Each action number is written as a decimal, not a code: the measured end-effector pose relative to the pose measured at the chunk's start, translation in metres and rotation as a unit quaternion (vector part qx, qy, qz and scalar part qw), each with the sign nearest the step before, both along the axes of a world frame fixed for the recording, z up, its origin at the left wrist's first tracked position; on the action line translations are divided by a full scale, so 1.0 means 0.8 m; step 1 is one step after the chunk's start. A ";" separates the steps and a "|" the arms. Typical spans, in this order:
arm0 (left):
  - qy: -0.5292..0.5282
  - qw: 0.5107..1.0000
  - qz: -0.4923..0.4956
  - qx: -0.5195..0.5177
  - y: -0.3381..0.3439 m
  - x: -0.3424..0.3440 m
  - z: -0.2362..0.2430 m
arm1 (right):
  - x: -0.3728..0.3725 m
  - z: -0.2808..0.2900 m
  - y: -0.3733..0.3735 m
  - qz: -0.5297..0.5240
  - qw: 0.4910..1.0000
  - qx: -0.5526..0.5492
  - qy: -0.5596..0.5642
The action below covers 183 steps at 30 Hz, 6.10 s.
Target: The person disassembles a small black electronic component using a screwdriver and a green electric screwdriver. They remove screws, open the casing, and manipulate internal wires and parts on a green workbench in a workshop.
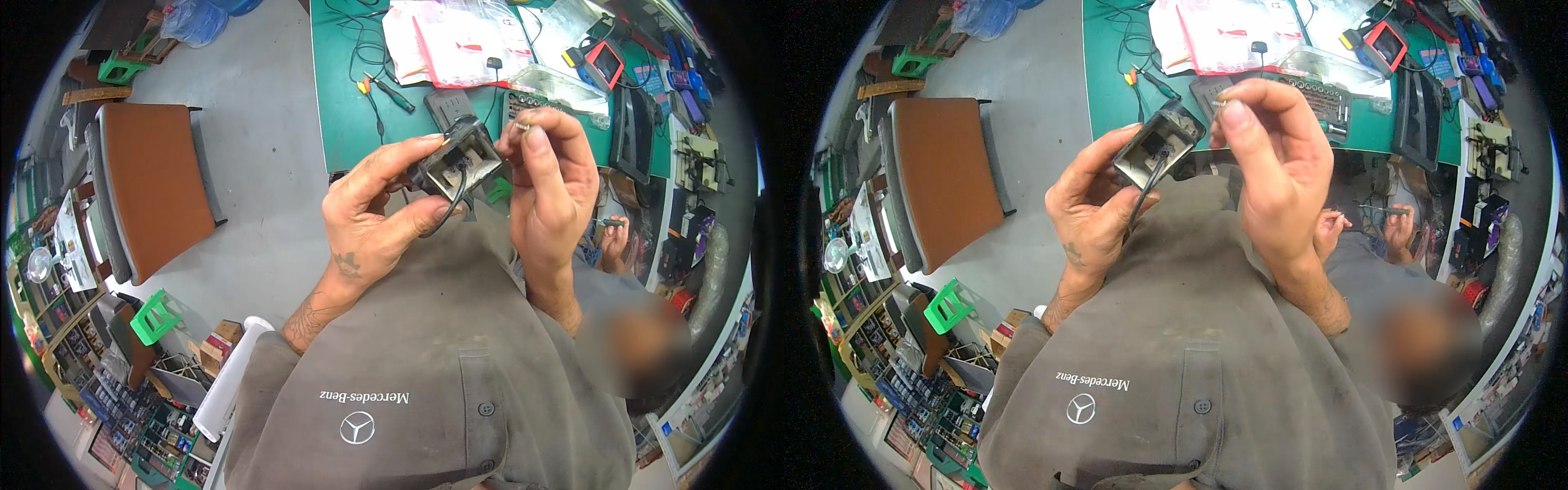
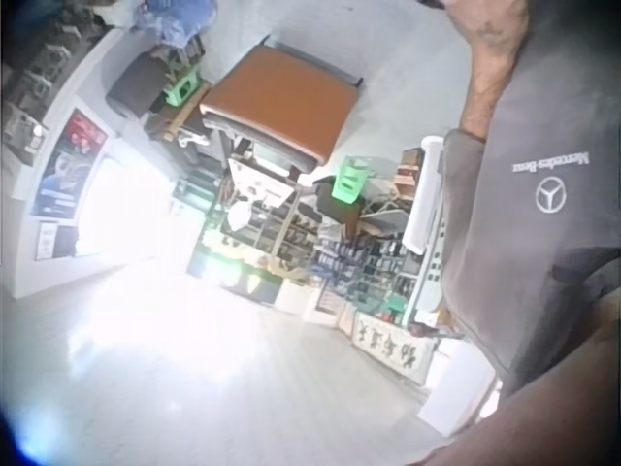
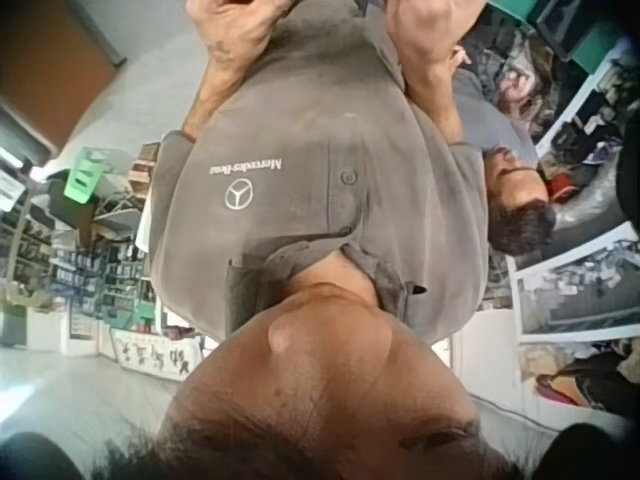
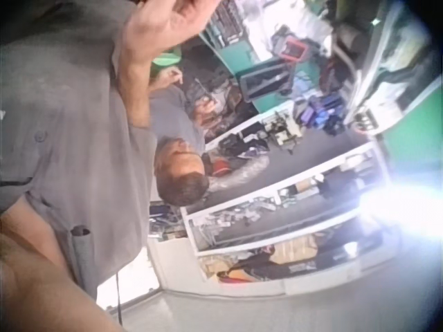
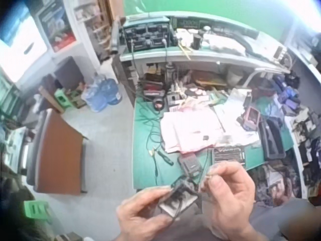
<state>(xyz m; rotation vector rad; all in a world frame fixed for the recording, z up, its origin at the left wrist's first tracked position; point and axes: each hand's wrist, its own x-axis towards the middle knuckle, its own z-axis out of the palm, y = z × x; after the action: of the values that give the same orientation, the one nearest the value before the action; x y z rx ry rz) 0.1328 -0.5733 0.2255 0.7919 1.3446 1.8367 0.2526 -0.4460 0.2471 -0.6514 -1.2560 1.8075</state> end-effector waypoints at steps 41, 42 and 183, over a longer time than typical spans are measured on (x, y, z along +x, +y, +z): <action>-0.214 0.963 -0.028 -0.163 0.130 -0.024 -0.020 | -0.007 -0.015 0.104 0.049 0.950 0.117 -0.287; -0.219 0.961 -0.028 -0.166 0.130 -0.023 -0.021 | -0.008 -0.018 0.101 0.042 0.952 0.101 -0.287; -0.328 0.940 0.082 -0.037 0.061 -0.120 -0.096 | -0.136 0.063 0.151 0.365 0.625 0.587 -0.363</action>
<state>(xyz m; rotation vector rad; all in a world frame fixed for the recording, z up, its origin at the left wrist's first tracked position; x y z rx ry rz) 0.0371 -0.5242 0.1489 -0.0032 1.0433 1.9206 0.1436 -0.3252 0.2976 0.0037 -3.1377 0.6812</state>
